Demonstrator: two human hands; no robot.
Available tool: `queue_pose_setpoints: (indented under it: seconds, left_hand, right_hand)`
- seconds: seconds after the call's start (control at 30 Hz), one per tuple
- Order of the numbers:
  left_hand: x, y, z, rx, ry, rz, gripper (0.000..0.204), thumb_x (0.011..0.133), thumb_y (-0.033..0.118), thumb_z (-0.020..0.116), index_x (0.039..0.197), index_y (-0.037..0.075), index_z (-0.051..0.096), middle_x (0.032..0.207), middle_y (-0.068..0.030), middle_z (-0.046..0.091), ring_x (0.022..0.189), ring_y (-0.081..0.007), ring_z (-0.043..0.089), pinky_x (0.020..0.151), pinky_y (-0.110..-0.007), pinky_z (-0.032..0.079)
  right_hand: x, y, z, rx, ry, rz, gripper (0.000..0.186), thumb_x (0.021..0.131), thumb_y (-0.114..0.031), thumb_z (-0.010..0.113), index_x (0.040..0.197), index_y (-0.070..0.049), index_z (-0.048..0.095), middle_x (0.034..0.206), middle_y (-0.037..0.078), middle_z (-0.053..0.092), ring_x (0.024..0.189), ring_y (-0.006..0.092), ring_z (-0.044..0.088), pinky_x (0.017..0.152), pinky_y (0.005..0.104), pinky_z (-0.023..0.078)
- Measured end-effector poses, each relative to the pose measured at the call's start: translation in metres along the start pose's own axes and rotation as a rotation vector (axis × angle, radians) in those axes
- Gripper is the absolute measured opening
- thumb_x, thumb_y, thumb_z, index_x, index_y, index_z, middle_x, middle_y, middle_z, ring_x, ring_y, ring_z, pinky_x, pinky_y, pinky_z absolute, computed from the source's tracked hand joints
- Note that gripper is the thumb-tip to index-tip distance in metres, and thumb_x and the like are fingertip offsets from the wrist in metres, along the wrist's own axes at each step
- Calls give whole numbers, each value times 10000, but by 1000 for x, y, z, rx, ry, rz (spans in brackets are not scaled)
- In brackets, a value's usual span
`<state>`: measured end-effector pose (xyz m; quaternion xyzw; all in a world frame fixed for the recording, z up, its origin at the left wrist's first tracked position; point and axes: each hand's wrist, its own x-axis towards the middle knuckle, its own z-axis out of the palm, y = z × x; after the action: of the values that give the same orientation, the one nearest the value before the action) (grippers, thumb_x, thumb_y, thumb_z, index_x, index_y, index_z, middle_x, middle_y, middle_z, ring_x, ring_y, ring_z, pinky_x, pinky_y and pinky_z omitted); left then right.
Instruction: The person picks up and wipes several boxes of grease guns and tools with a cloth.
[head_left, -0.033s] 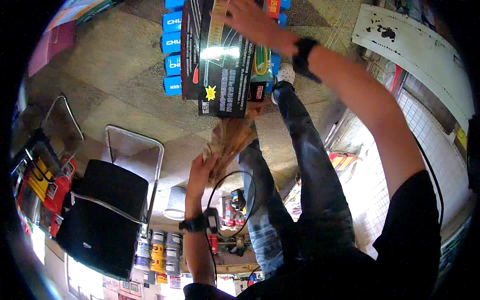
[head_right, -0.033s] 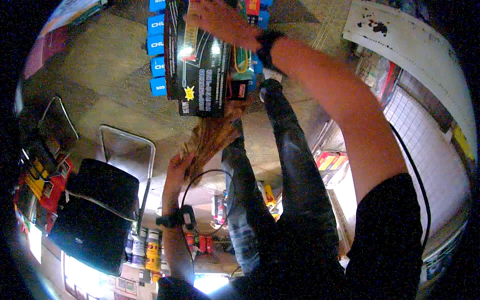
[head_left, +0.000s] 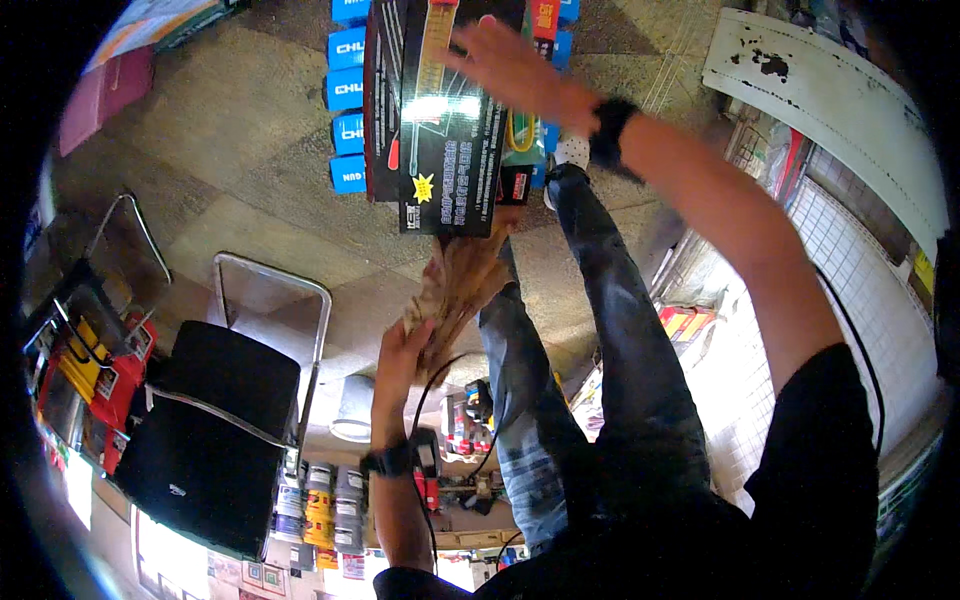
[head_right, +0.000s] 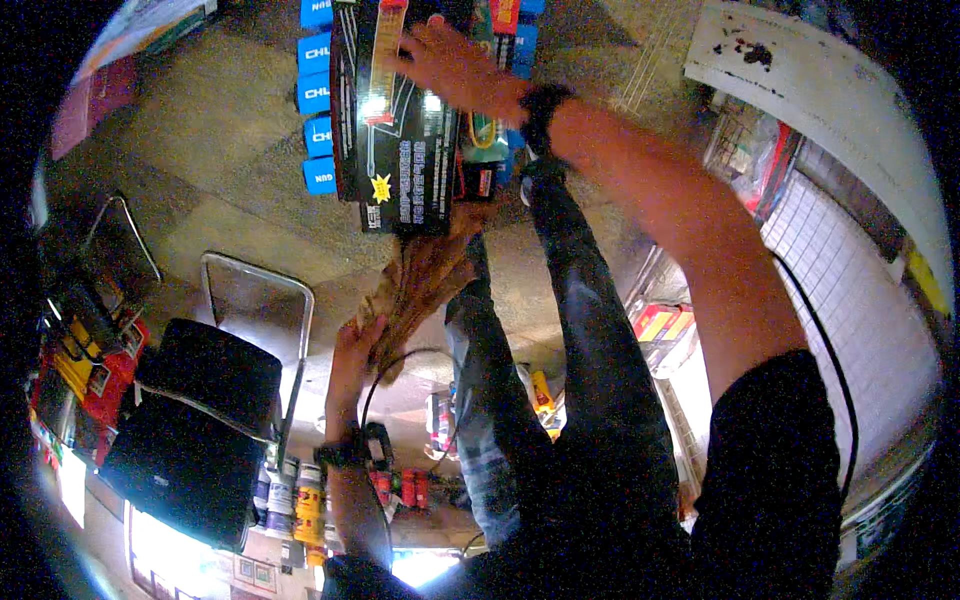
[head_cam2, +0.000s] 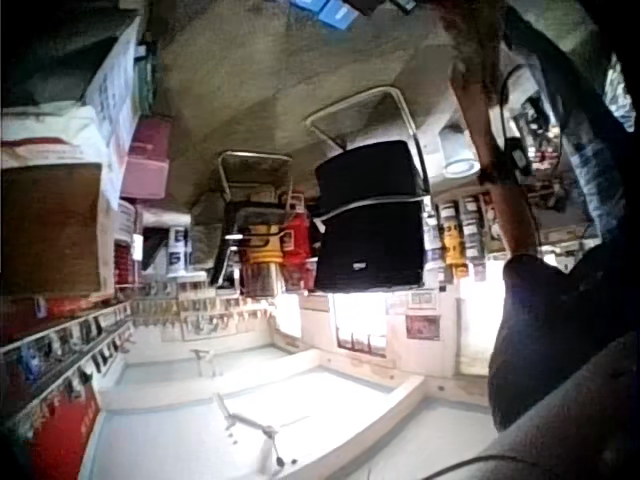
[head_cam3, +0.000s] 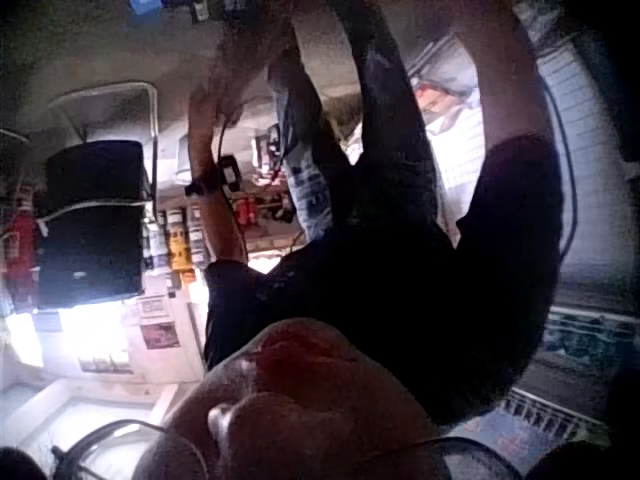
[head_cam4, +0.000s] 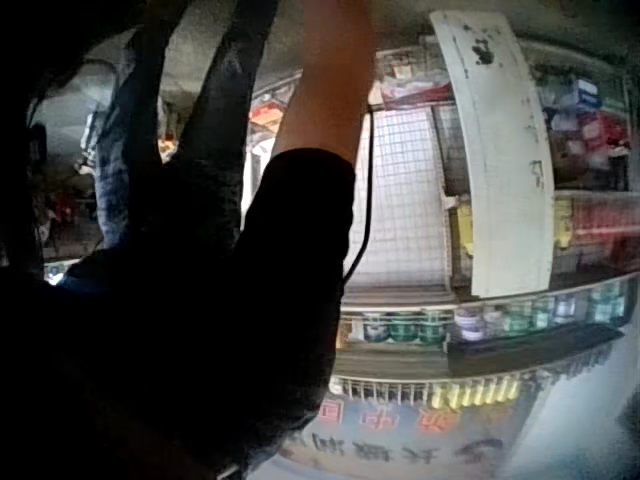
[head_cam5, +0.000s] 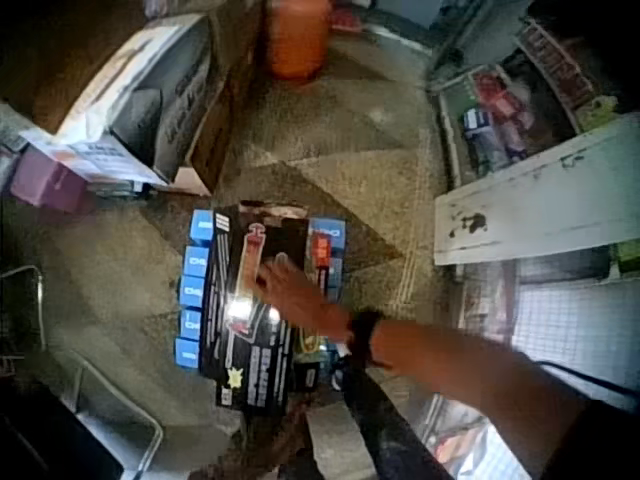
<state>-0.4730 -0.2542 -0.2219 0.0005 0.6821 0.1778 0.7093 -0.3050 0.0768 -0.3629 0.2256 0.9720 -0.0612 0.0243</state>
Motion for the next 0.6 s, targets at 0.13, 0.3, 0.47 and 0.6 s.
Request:
queue_pose_setpoints:
  seconds: [0.13, 0.3, 0.47, 0.6]
  left_hand:
    - [-85, 1, 23, 206, 203, 240, 191, 883, 198, 547, 903, 15, 594, 683, -2, 565, 602, -80, 500, 533, -264, 402]
    - [-182, 42, 69, 340, -5, 106, 167, 868, 156, 571, 835, -8, 572, 608, -7, 524, 567, -72, 454, 513, -266, 388]
    - [-239, 43, 91, 411, -111, 338, 194, 852, 152, 594, 793, -32, 588, 561, -78, 562, 481, -120, 507, 458, -293, 389]
    - [-277, 71, 103, 737, -206, 693, 248, 833, 204, 625, 768, -32, 585, 597, -146, 587, 493, -239, 572, 473, -326, 410]
  right_hand:
    - [-70, -61, -13, 173, 44, 129, 528, 727, -53, 577, 1242, -88, 467, 1256, 176, 409, 1200, 337, 364, 970, 458, 314]
    - [-155, -142, -41, 638, -43, 438, 238, 751, -69, 533, 988, -44, 534, 797, 150, 543, 704, 304, 537, 615, 472, 415]
    - [-236, -236, -151, 1119, -401, 596, 239, 853, -320, 490, 914, -93, 535, 773, 186, 604, 775, 371, 592, 641, 485, 449]
    - [-242, -263, -260, 1232, -366, 644, 329, 824, -299, 556, 1069, -83, 523, 863, 197, 607, 854, 373, 584, 728, 434, 458]
